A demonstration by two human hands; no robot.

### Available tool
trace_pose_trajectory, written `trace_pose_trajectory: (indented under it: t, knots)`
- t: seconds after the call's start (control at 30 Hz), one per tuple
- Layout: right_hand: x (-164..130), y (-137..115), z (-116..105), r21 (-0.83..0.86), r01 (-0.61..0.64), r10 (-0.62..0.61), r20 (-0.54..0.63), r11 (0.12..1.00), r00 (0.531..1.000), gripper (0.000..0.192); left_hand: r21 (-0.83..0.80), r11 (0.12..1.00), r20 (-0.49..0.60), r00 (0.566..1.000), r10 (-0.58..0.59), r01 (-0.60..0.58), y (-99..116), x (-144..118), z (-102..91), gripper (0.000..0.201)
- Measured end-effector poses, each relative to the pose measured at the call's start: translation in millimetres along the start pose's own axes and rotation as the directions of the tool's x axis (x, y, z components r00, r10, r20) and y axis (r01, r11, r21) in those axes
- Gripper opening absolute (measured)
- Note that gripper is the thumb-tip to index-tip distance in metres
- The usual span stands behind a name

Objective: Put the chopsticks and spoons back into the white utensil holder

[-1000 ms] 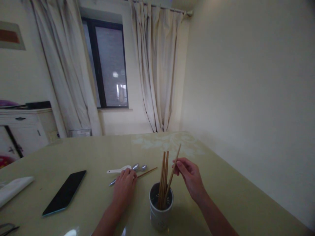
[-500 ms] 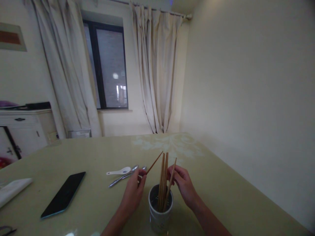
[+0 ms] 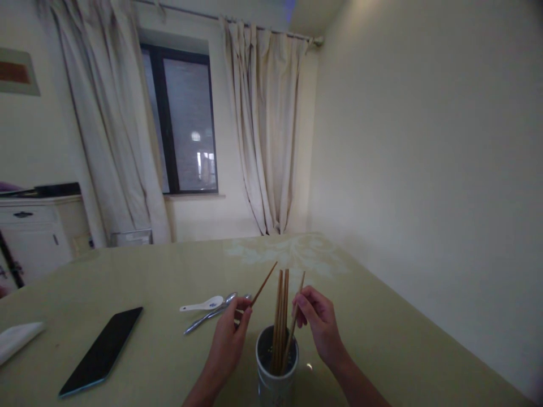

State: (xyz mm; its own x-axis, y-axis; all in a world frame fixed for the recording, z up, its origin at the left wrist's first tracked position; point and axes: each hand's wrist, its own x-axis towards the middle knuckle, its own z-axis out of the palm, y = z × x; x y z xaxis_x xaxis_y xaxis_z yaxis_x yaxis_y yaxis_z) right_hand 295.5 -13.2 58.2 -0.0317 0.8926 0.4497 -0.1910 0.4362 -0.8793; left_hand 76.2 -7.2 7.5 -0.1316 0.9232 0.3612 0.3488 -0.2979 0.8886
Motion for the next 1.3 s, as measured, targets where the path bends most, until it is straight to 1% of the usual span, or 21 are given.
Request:
trace_pose_trajectory:
  t: [0.13, 0.3, 0.4, 0.5, 0.63, 0.73, 0.87, 0.97, 1.03, 1.1, 1.17, 1.2, 1.27, 1.3]
  knots:
    - [3.7, -2.2, 4.4, 0.001, -0.033, 0.033, -0.037, 0.999, 0.999, 0.039, -0.03, 0.999, 0.017, 1.0, -0.021, 0.022, 1.3, -1.6, 0.6, 0.043]
    - [3.6, 2.4, 5.6, -0.029, 0.001, -0.004, -0.109, 1.0, 0.994, 0.041, -0.083, 0.996, 0.008, 1.0, -0.029, 0.029, 2.6, -2.7, 0.9, 0.042]
    - [2.0, 2.5, 5.8, -0.055, -0.003, -0.004, -0.124, 0.998, 0.992, 0.043, -0.118, 0.993, 0.006, 1.0, -0.017, 0.017, 3.4, -2.9, 0.9, 0.04]
    - [0.4, 2.1, 7.2, -0.09, -0.028, 0.017, -0.127, 0.996, 0.992, 0.044, -0.142, 0.989, 0.007, 0.999, -0.034, 0.034, 3.2, -2.6, 1.5, 0.041]
    - [0.9, 6.8, 8.7, -0.113, -0.044, 0.032, -0.104, 0.993, 0.994, 0.047, -0.183, 0.982, 0.009, 0.999, -0.036, 0.037, 2.3, -3.0, 4.9, 0.05]
    - [4.4, 16.1, 8.2, -0.094, -0.081, 0.071, -0.106, 0.992, 0.992, 0.053, -0.182, 0.981, 0.041, 0.997, -0.058, 0.065, 3.1, -4.9, 9.7, 0.055]
    - [8.4, 30.6, 7.9, -0.06, -0.157, 0.158, 0.01, 0.986, 0.987, 0.053, -0.141, 0.99, 0.136, 0.991, 0.001, 0.018, 5.3, -8.7, 15.0, 0.046]
    - [9.0, 36.2, 9.6, -0.042, -0.154, 0.155, 0.034, 0.987, 0.987, 0.049, -0.138, 0.99, 0.199, 0.98, 0.018, 0.01, 7.6, -10.8, 15.3, 0.04]
    - [10.3, 35.2, 8.9, -0.034, -0.124, 0.124, 0.006, 0.992, 0.992, 0.047, -0.131, 0.991, 0.191, 0.981, 0.043, -0.018, 10.0, -11.2, 13.4, 0.037]
    - [14.0, 30.3, 3.4, -0.033, -0.094, 0.092, -0.051, 0.995, 0.994, 0.045, -0.118, 0.992, 0.119, 0.991, 0.066, -0.052, 13.3, -10.5, 10.0, 0.037]
    - [20.5, 22.4, -9.3, -0.05, -0.055, 0.047, -0.147, 0.997, 0.988, 0.044, -0.124, 0.991, 0.039, 0.998, 0.057, -0.052, 17.2, -9.3, 5.9, 0.041]
    - [24.5, 17.9, -18.1, -0.062, -0.026, 0.013, -0.201, 0.998, 0.979, 0.044, -0.141, 0.989, 0.024, 0.999, 0.036, -0.032, 19.3, -9.0, 4.0, 0.044]
    - [32.1, 8.9, -37.8, -0.081, 0.063, -0.088, -0.356, 0.995, 0.93, 0.043, -0.205, 0.979, 0.056, 0.998, -0.014, 0.025, 23.4, -9.7, 1.8, 0.049]
    - [35.3, 4.7, -47.2, -0.048, 0.097, -0.108, -0.425, 0.994, 0.899, 0.043, -0.243, 0.968, 0.091, 0.995, -0.037, 0.058, 25.3, -11.0, 1.7, 0.052]
